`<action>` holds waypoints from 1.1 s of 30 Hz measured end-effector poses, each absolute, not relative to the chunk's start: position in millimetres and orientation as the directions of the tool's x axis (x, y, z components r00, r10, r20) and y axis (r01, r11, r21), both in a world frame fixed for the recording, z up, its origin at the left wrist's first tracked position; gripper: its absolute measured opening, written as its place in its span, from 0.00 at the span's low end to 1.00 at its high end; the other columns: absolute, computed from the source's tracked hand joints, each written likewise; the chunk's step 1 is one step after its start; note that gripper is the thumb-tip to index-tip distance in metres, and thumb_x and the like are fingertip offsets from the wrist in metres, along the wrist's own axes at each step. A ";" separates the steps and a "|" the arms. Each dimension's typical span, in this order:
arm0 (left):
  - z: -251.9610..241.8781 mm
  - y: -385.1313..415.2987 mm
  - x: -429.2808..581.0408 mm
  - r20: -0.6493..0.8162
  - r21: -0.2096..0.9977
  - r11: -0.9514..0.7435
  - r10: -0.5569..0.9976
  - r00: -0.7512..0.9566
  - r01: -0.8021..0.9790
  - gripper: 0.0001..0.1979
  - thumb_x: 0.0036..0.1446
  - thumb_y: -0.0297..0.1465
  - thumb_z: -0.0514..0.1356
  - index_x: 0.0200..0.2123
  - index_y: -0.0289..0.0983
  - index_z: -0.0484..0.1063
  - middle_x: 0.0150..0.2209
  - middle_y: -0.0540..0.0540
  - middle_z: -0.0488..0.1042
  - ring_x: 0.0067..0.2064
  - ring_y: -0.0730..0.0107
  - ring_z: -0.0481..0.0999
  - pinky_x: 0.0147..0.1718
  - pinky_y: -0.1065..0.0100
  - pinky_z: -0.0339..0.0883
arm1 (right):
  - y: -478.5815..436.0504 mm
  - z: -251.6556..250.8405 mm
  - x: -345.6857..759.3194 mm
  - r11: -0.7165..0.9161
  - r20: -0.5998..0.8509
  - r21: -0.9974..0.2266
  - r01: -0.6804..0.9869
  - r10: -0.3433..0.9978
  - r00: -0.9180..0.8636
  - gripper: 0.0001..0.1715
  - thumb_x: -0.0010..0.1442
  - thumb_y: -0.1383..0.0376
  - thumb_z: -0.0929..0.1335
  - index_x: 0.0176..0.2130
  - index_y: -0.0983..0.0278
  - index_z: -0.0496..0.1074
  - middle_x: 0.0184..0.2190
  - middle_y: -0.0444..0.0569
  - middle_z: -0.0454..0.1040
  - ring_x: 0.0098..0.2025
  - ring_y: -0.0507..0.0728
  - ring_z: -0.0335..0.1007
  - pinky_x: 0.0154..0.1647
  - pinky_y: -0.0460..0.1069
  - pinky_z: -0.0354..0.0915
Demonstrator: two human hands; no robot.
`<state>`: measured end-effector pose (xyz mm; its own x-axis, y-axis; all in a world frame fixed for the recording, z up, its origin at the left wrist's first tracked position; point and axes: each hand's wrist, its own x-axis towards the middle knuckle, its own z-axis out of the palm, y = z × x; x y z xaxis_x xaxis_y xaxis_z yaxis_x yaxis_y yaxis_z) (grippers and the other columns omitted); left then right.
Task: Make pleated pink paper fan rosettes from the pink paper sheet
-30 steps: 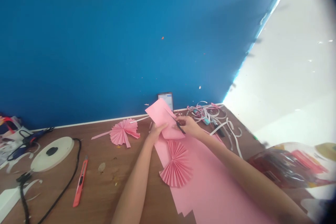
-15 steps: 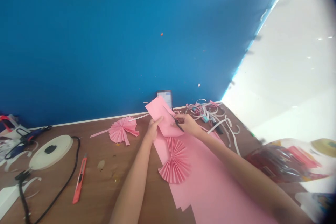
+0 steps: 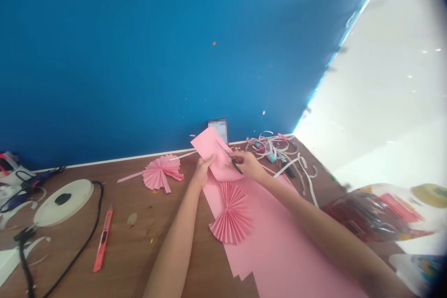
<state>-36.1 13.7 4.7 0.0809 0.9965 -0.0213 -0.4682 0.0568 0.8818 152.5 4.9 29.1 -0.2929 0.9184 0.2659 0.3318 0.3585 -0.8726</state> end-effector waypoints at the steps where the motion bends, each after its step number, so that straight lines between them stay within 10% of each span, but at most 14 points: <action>1: 4.9 13.8 -36.1 -0.017 0.880 0.053 0.997 0.081 -0.472 0.24 0.40 0.38 0.70 0.40 0.31 0.76 0.36 0.40 0.79 0.43 0.57 0.77 0.46 0.60 0.67 | 4.5 29.1 151.9 0.359 0.267 -0.873 0.330 0.918 -0.292 0.17 0.50 0.55 0.69 0.31 0.67 0.73 0.18 0.39 0.54 0.22 0.48 0.43 0.23 0.45 0.44; 33: -0.9 10.9 -38.3 0.032 0.946 0.044 0.973 0.227 -0.320 0.25 0.41 0.37 0.69 0.44 0.33 0.76 0.42 0.38 0.78 0.47 0.53 0.75 0.49 0.57 0.64 | -2.4 38.0 149.1 0.317 0.247 -0.919 0.234 0.926 -0.284 0.18 0.50 0.54 0.69 0.33 0.66 0.74 0.19 0.43 0.65 0.22 0.51 0.58 0.23 0.46 0.52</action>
